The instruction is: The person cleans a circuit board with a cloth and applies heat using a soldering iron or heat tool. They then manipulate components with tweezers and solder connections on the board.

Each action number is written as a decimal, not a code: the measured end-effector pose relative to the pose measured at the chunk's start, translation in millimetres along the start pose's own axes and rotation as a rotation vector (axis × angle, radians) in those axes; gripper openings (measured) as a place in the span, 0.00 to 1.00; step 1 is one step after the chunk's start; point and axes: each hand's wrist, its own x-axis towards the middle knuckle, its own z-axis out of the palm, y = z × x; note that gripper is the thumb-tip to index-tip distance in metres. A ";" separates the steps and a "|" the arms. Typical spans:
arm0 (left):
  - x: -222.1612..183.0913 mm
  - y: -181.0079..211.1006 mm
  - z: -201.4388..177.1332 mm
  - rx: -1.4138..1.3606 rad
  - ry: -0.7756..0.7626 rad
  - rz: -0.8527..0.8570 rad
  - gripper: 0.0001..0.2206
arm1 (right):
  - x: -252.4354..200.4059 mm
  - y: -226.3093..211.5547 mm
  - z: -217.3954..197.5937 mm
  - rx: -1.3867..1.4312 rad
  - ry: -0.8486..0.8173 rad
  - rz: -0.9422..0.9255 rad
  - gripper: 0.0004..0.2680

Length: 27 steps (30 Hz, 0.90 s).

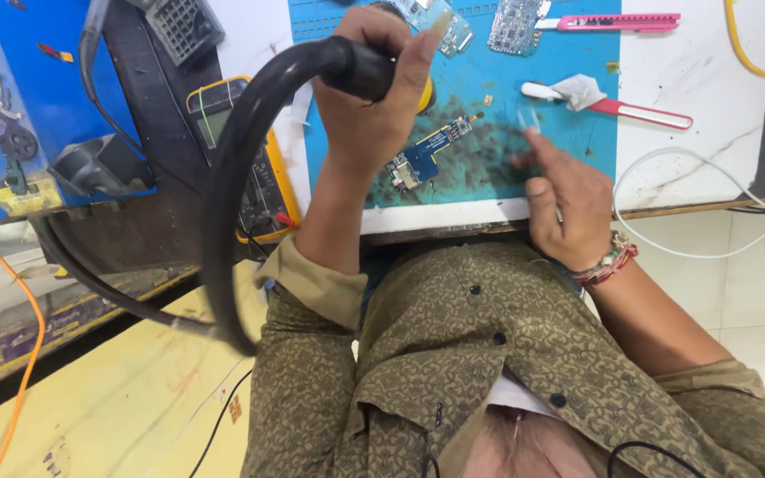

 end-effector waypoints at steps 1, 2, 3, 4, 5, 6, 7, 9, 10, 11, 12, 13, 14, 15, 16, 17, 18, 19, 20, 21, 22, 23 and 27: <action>0.3 -1.4 -1.8 -0.074 -0.020 -0.036 0.07 | 3.1 -3.6 -1.4 -0.067 -0.014 0.025 0.14; 0.0 -2.4 -2.4 -0.070 -0.007 -0.011 0.08 | 5.4 -7.5 -2.1 -0.133 -0.029 0.048 0.14; -0.7 -3.2 -3.4 -0.067 0.007 0.015 0.08 | 7.3 -10.7 -2.5 -0.199 -0.044 0.072 0.13; -1.7 -4.0 -5.3 -0.061 0.023 0.039 0.09 | 8.8 -12.8 -2.7 -0.228 -0.030 0.053 0.13; -1.0 -5.5 -8.5 -0.156 0.023 0.032 0.09 | 9.6 -14.2 -2.3 -0.256 -0.016 0.035 0.12; -0.5 -7.0 -11.7 -0.253 0.022 0.022 0.09 | 8.7 -15.5 -1.9 -0.285 -0.004 0.018 0.12; -1.4 -8.3 -13.4 -0.316 0.029 -0.001 0.10 | 7.0 -16.4 -1.7 -0.287 0.001 0.022 0.12; 0.2 -9.8 -16.8 -0.409 0.046 -0.054 0.11 | 7.2 -15.9 -0.7 -0.290 0.021 0.027 0.12; 0.4 -10.5 -17.0 -0.443 0.055 -0.091 0.12 | 7.2 -14.5 -1.0 -0.263 0.019 -0.004 0.12; 1.0 -11.1 -17.5 -0.448 0.057 -0.101 0.12 | 7.8 -12.6 -1.3 -0.236 0.017 -0.035 0.12; 0.6 -11.6 -17.3 -0.456 0.062 -0.114 0.12 | 7.8 -11.6 -1.8 -0.209 0.011 -0.064 0.11; 0.7 -12.2 -17.1 -0.464 0.066 -0.127 0.11 | 8.8 -10.6 -1.1 -0.193 -0.011 -0.092 0.12; 0.7 -13.1 -16.3 -0.463 0.073 -0.132 0.11 | 10.2 -9.5 -0.4 -0.176 -0.037 -0.119 0.12; 1.7 -14.0 -15.6 -0.461 0.079 -0.137 0.11 | 11.5 -9.2 0.8 -0.158 -0.062 -0.146 0.12; 3.2 -13.9 -15.6 -0.455 0.089 -0.138 0.11 | 14.2 -8.6 3.1 -0.150 -0.072 -0.154 0.12; 4.2 -13.6 -14.0 -0.447 0.109 -0.158 0.10 | 16.5 -8.3 4.9 -0.141 -0.082 -0.161 0.12; 6.4 -13.8 -11.2 -0.436 0.129 -0.172 0.09 | 19.5 -7.6 7.2 -0.131 -0.088 -0.174 0.12; 7.8 -13.7 -8.6 -0.424 0.148 -0.186 0.08 | 21.7 -7.1 8.5 -0.137 -0.092 -0.177 0.12; 7.0 -12.7 -7.3 -0.430 0.128 -0.188 0.08 | 22.9 -7.3 9.8 -0.138 -0.099 -0.179 0.11; 5.8 -12.0 -6.3 -0.436 0.108 -0.191 0.08 | 23.9 -7.4 10.9 -0.140 -0.106 -0.182 0.11; 7.1 -11.7 -7.6 -0.444 0.105 -0.193 0.08 | 25.5 -7.4 11.3 -0.145 -0.111 -0.184 0.11; 8.3 -12.4 -8.4 -0.453 0.101 -0.196 0.08 | 26.1 -7.4 11.2 -0.149 -0.115 -0.187 0.12; 0.5 -17.6 -12.5 -0.473 0.139 -0.198 0.08 | 21.5 -4.7 12.8 -0.154 -0.140 -0.195 0.12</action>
